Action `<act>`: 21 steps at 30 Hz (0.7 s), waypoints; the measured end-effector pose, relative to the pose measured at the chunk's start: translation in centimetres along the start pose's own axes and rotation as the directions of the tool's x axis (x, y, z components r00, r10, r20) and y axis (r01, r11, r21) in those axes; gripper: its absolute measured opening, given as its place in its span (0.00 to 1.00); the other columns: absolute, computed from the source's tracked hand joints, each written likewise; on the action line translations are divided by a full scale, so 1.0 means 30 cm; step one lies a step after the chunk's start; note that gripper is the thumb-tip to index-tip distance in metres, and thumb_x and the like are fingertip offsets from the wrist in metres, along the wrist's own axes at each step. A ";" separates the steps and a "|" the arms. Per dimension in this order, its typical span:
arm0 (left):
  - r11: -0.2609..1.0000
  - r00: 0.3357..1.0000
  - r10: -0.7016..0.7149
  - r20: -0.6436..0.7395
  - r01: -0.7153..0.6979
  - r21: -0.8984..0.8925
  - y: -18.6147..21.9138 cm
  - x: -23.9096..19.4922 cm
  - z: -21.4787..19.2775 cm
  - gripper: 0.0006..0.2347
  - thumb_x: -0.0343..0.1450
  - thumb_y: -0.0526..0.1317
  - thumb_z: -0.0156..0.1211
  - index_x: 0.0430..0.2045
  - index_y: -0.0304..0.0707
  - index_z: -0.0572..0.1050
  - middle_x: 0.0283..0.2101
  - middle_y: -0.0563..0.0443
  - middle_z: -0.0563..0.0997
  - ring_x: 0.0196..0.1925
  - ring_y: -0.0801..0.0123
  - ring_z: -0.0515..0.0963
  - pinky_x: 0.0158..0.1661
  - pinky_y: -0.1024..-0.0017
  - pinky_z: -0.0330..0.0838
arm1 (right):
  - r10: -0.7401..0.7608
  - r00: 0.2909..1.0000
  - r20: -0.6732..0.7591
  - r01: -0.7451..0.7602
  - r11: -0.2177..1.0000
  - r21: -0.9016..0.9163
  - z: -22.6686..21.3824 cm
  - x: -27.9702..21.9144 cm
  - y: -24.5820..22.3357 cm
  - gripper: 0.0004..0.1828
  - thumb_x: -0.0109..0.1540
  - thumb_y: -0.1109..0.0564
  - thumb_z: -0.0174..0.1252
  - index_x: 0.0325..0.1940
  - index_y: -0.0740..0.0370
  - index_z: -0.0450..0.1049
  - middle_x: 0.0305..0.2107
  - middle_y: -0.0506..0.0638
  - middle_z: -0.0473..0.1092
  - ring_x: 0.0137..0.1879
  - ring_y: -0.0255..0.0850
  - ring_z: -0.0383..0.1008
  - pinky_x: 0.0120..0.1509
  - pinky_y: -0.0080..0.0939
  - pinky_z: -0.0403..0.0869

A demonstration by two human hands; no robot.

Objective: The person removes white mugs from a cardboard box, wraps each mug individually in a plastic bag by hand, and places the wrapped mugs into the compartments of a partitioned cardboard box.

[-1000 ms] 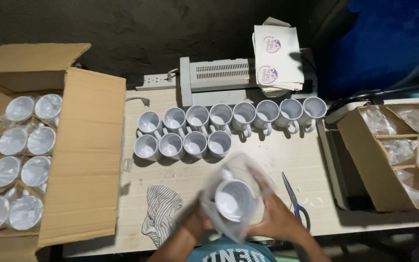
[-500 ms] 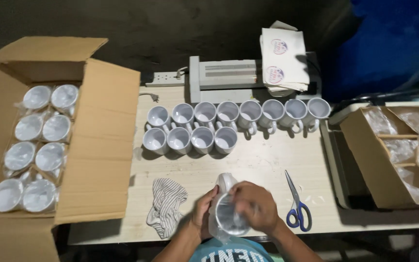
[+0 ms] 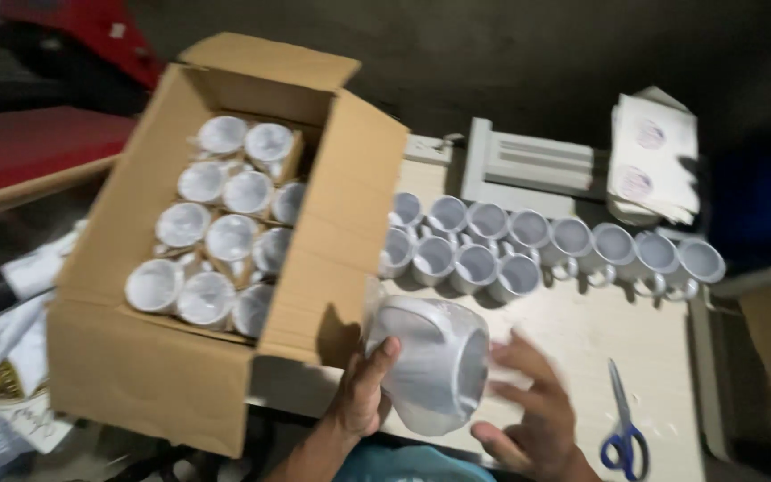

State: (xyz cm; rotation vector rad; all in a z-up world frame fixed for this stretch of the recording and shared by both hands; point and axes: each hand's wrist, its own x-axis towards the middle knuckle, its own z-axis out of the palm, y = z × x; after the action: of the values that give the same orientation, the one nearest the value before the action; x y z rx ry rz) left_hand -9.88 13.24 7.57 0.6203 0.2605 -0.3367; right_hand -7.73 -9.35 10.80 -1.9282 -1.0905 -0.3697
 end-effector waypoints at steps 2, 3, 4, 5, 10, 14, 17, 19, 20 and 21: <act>0.881 0.950 0.309 0.048 -0.305 0.362 0.120 -0.046 0.025 0.31 0.68 0.56 0.66 0.59 0.31 0.67 0.53 0.42 0.78 0.55 0.58 0.78 0.56 0.57 0.74 | 0.148 0.965 -0.215 -0.071 0.942 0.329 0.036 0.134 -0.065 0.43 0.57 0.38 0.70 0.67 0.57 0.58 0.65 0.59 0.61 0.72 0.53 0.65 0.80 0.55 0.63; 0.879 0.946 0.320 0.046 -0.314 0.358 0.153 -0.069 0.021 0.31 0.68 0.56 0.66 0.59 0.31 0.67 0.53 0.42 0.78 0.55 0.58 0.78 0.56 0.57 0.74 | 0.139 0.968 -0.208 -0.064 0.942 0.330 0.064 0.174 -0.082 0.43 0.57 0.38 0.70 0.67 0.57 0.58 0.65 0.59 0.61 0.72 0.53 0.65 0.80 0.55 0.63; 0.733 0.883 0.451 0.133 -0.451 0.509 0.186 -0.090 0.018 0.32 0.69 0.56 0.65 0.61 0.32 0.65 0.55 0.42 0.75 0.58 0.58 0.76 0.57 0.59 0.73 | 0.242 0.965 -0.102 -0.183 0.899 0.397 0.090 0.213 -0.099 0.52 0.55 0.39 0.72 0.72 0.59 0.51 0.69 0.60 0.57 0.73 0.54 0.63 0.77 0.53 0.64; 0.533 0.796 0.552 0.249 -0.567 0.629 0.226 -0.103 0.016 0.33 0.71 0.56 0.65 0.63 0.32 0.62 0.58 0.41 0.72 0.60 0.58 0.75 0.59 0.60 0.73 | 0.329 0.944 0.002 -0.295 0.845 0.446 0.117 0.258 -0.110 0.61 0.52 0.41 0.74 0.77 0.61 0.44 0.72 0.62 0.52 0.75 0.54 0.60 0.74 0.52 0.65; 0.285 0.676 0.611 0.411 -0.672 0.683 0.480 -0.063 -0.076 0.33 0.73 0.56 0.63 0.64 0.32 0.60 0.61 0.42 0.67 0.62 0.59 0.71 0.62 0.63 0.70 | 0.377 0.919 0.116 -0.391 0.831 0.395 0.264 0.457 0.007 0.56 0.51 0.49 0.76 0.73 0.61 0.49 0.63 0.60 0.61 0.68 0.50 0.67 0.69 0.49 0.70; 0.205 0.688 0.614 0.388 -0.613 0.763 0.796 0.099 -0.230 0.27 0.77 0.56 0.42 0.64 0.35 0.65 0.56 0.47 0.74 0.53 0.66 0.73 0.55 0.66 0.70 | 0.295 0.951 0.094 -0.308 0.880 0.361 0.302 0.756 0.079 0.45 0.55 0.52 0.75 0.68 0.62 0.56 0.57 0.56 0.65 0.65 0.47 0.70 0.68 0.48 0.75; -0.038 0.560 0.728 0.397 -0.545 0.838 0.892 0.219 -0.377 0.22 0.77 0.52 0.47 0.60 0.35 0.68 0.52 0.45 0.78 0.51 0.61 0.77 0.52 0.64 0.72 | -0.040 0.999 0.008 0.041 0.998 -0.047 0.334 1.001 0.132 0.42 0.57 0.53 0.78 0.66 0.61 0.60 0.58 0.59 0.61 0.67 0.54 0.67 0.71 0.54 0.71; -0.176 0.520 0.747 0.414 -0.445 0.878 0.910 0.221 -0.390 0.18 0.75 0.48 0.54 0.54 0.35 0.71 0.49 0.44 0.79 0.50 0.56 0.79 0.50 0.61 0.73 | 0.072 0.990 0.125 -0.053 0.988 -0.145 0.382 1.128 0.170 0.41 0.52 0.50 0.77 0.64 0.56 0.64 0.59 0.58 0.61 0.66 0.55 0.67 0.68 0.54 0.72; -0.305 0.487 0.758 0.434 -0.324 0.896 0.916 0.220 -0.400 0.14 0.74 0.45 0.61 0.47 0.36 0.74 0.46 0.42 0.80 0.48 0.51 0.80 0.47 0.58 0.74 | 0.195 0.954 0.227 -0.136 0.959 -0.249 0.408 1.188 0.189 0.41 0.48 0.48 0.77 0.63 0.52 0.67 0.60 0.58 0.61 0.64 0.56 0.67 0.66 0.54 0.74; -0.305 0.482 0.763 0.430 -0.319 0.897 0.921 0.199 -0.378 0.14 0.74 0.45 0.61 0.47 0.36 0.74 0.46 0.42 0.80 0.48 0.51 0.80 0.47 0.58 0.74 | 0.188 0.954 0.233 -0.129 0.961 -0.246 0.445 1.221 0.231 0.41 0.48 0.48 0.77 0.63 0.52 0.67 0.60 0.58 0.61 0.64 0.56 0.67 0.66 0.54 0.74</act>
State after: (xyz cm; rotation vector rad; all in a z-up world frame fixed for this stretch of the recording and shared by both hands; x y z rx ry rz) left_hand 4.61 39.80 11.09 2.2021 -0.0546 0.8208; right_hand 16.85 19.75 21.60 -2.3016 -1.0811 -0.1653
